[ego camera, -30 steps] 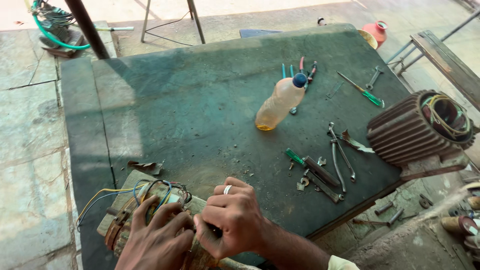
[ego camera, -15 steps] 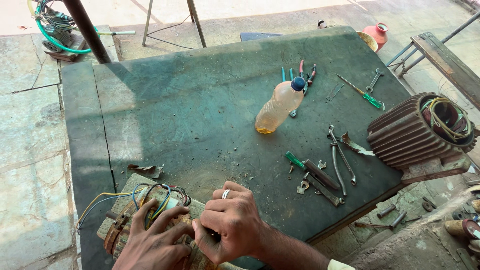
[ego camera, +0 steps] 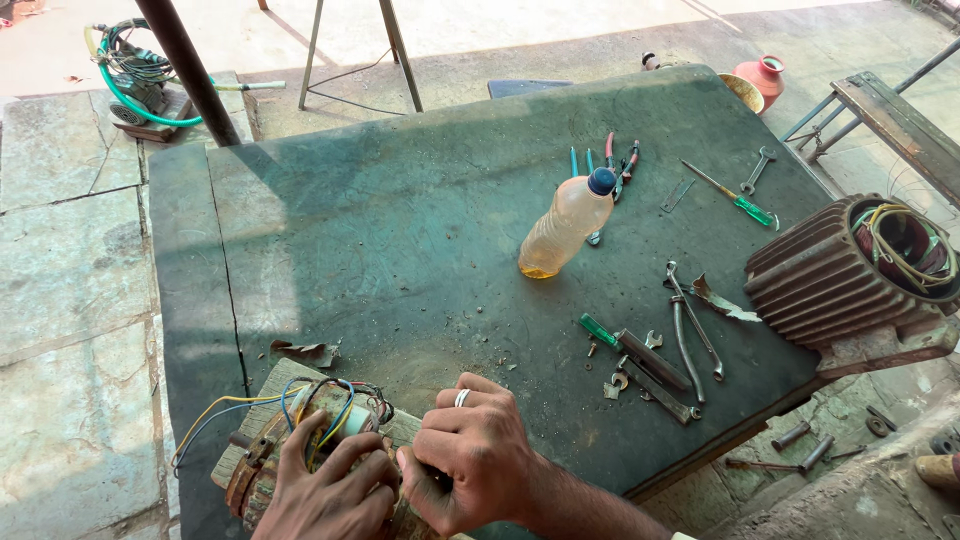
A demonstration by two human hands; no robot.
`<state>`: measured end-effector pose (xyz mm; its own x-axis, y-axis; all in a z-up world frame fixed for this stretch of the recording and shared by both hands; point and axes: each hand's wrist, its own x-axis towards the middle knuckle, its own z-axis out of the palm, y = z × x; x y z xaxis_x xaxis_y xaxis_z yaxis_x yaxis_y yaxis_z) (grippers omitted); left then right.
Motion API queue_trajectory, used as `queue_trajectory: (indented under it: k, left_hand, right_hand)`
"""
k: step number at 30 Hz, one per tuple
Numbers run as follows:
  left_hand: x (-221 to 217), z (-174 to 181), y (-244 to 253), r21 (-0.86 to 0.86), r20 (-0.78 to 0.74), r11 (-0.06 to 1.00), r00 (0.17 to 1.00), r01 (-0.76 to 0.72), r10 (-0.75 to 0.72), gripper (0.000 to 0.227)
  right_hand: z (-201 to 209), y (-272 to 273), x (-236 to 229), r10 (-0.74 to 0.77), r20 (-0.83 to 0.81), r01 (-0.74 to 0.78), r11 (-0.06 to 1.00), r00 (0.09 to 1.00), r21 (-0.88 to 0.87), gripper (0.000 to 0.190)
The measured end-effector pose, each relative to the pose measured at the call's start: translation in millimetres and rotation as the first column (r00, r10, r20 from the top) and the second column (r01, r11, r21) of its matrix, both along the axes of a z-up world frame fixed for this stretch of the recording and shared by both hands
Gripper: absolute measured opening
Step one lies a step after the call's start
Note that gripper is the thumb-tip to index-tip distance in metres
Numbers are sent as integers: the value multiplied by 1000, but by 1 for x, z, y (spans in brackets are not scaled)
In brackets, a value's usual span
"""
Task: The person uses a wrench to tighten bolts on a motor component clamped to a wooden block. They adjust the component's position and continue tightening the bolts with the wrench.
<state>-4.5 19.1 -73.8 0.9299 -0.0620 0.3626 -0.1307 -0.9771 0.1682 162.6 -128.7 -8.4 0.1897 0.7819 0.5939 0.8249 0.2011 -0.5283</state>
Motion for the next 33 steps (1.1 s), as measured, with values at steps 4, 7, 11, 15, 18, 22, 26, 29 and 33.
queue_trajectory:
  k: [4,7,11,15,18,22,26,29,33]
  left_hand:
    - [-3,-3,-2,-17,-9,1000,1000,-22,22,3]
    - [-6,-5,-2,-25,-16,999,999,-37,36,4]
    - [-9,-7,4,0,-3,1000,1000,5,-5,6]
    - [-7,-5,10,-143,-73,984,991,103,-114,6]
    - [-5,4,6,-140,-196,989,978,38,-65,6]
    - [0,16,-1,-23,-200,1000,980,6,-10,4]
    - [0,22,-4,-16,-160,1000,987,-6,4,4]
    - [-1,22,-3,-49,-148,999,989,-20,13,3]
    - [-3,20,1,-128,-87,991,995,39,-50,6]
  right_hand:
    - [0,1,1,4,-4,-4,1000,1000,-3,29]
    - [0,1,1,4,4,-4,1000,1000,7,30]
    - [2,0,0,5,12,-5,1000,1000,11,31]
    - [4,1,1,2,12,-2,1000,1000,7,31]
    - [3,1,0,5,1,-5,1000,1000,10,31]
    - [2,1,0,-1,1,1,1000,1000,9,32]
    - [1,2,1,4,-10,-4,1000,1000,9,31]
    - [1,3,1,1,-15,-1,1000,1000,9,31]
    - [1,2,1,5,-1,-5,1000,1000,14,31]
